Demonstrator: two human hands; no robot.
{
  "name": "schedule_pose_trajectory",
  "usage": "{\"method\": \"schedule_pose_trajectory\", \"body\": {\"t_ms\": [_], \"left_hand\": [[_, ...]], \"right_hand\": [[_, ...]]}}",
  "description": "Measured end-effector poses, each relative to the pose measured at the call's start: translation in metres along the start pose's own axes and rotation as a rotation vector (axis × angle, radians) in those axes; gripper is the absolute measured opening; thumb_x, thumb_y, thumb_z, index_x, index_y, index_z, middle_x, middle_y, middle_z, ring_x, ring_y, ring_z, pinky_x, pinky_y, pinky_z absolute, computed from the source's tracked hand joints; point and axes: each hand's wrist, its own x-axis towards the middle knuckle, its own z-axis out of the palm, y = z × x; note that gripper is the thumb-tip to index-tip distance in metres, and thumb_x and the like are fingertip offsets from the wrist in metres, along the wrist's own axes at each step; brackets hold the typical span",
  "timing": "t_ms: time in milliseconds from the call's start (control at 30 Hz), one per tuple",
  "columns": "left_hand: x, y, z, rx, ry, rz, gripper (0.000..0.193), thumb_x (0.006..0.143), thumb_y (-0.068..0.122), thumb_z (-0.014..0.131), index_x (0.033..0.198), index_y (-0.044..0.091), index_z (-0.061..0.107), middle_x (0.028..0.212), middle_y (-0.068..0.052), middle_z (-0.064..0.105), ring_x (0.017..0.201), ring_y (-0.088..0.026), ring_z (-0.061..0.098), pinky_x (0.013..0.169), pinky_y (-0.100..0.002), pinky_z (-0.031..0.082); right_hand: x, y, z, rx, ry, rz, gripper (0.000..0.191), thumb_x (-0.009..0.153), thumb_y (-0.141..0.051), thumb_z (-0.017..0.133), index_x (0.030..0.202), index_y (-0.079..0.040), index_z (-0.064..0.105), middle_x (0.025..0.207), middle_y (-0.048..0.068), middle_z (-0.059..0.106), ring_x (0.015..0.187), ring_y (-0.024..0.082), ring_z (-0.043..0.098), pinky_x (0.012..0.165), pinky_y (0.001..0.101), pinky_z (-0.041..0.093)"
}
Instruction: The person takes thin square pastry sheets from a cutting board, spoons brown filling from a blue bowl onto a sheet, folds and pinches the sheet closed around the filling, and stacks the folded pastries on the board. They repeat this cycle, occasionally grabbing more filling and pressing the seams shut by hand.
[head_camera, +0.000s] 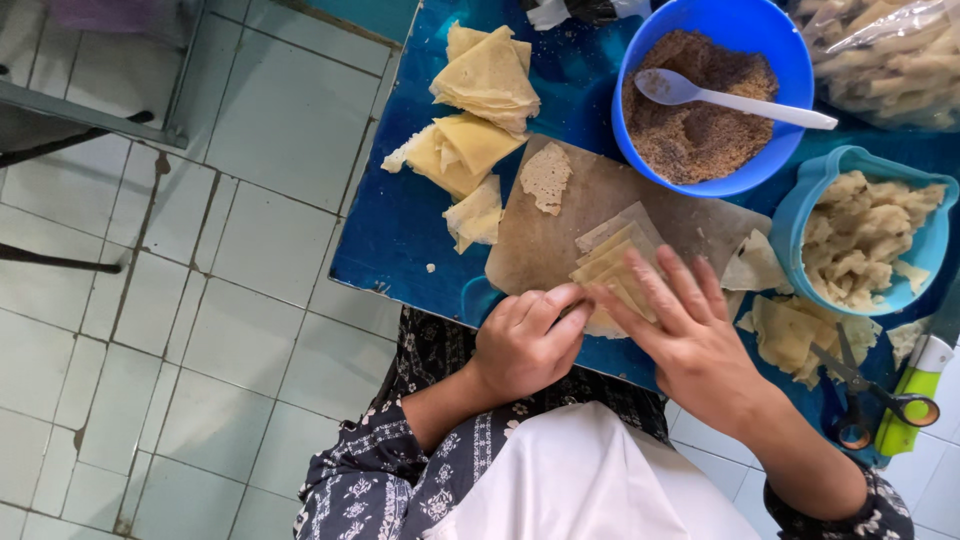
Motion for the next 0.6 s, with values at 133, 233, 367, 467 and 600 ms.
{"method": "schedule_pose_trajectory", "body": {"t_ms": [133, 233, 367, 467, 600], "left_hand": [[0.003, 0.0, -0.002, 0.001, -0.028, 0.003, 0.029, 0.089, 0.01, 0.071, 0.118, 0.007, 0.072, 0.123, -0.004, 0.066, 0.095, -0.02, 0.065, 0.08, -0.035, 0.051], [0.003, 0.0, -0.002, 0.006, -0.016, -0.001, 0.027, 0.091, 0.01, 0.072, 0.117, 0.007, 0.072, 0.122, -0.003, 0.067, 0.094, -0.02, 0.065, 0.079, -0.034, 0.051], [0.003, 0.002, 0.0, 0.012, -0.011, -0.003, 0.029, 0.089, 0.011, 0.072, 0.117, 0.008, 0.071, 0.121, -0.004, 0.066, 0.094, -0.02, 0.065, 0.079, -0.035, 0.051], [0.004, 0.002, 0.0, 0.008, -0.019, 0.002, 0.03, 0.088, 0.011, 0.072, 0.118, 0.008, 0.071, 0.122, -0.004, 0.066, 0.094, -0.021, 0.065, 0.079, -0.035, 0.051], [0.003, 0.001, -0.002, 0.019, -0.032, 0.006, 0.029, 0.089, 0.011, 0.072, 0.118, 0.008, 0.071, 0.122, -0.004, 0.066, 0.093, -0.02, 0.064, 0.079, -0.035, 0.051]], "right_hand": [[-0.001, 0.003, -0.001, -0.107, -0.034, 0.077, 0.091, 0.066, 0.011, 0.064, 0.15, -0.021, 0.051, 0.162, 0.011, 0.036, 0.149, 0.037, 0.031, 0.123, 0.057, 0.02], [-0.007, 0.006, -0.007, -0.105, -0.016, 0.132, 0.091, 0.064, 0.01, 0.062, 0.148, -0.022, 0.051, 0.161, 0.014, 0.036, 0.15, 0.039, 0.03, 0.122, 0.0579, 0.018], [-0.01, 0.001, -0.002, -0.2, 0.049, 0.004, 0.075, 0.08, -0.001, 0.061, 0.153, -0.019, 0.051, 0.163, 0.015, 0.037, 0.152, 0.038, 0.03, 0.123, 0.0589, 0.017], [-0.007, 0.002, 0.004, -0.428, 0.045, -0.068, 0.065, 0.091, -0.011, 0.061, 0.155, -0.02, 0.054, 0.164, 0.01, 0.04, 0.152, 0.034, 0.032, 0.124, 0.0567, 0.017], [-0.008, 0.01, -0.004, -0.516, 0.144, -0.02, 0.053, 0.1, -0.015, 0.062, 0.153, -0.017, 0.056, 0.166, 0.013, 0.04, 0.153, 0.035, 0.033, 0.125, 0.0581, 0.017]]}}
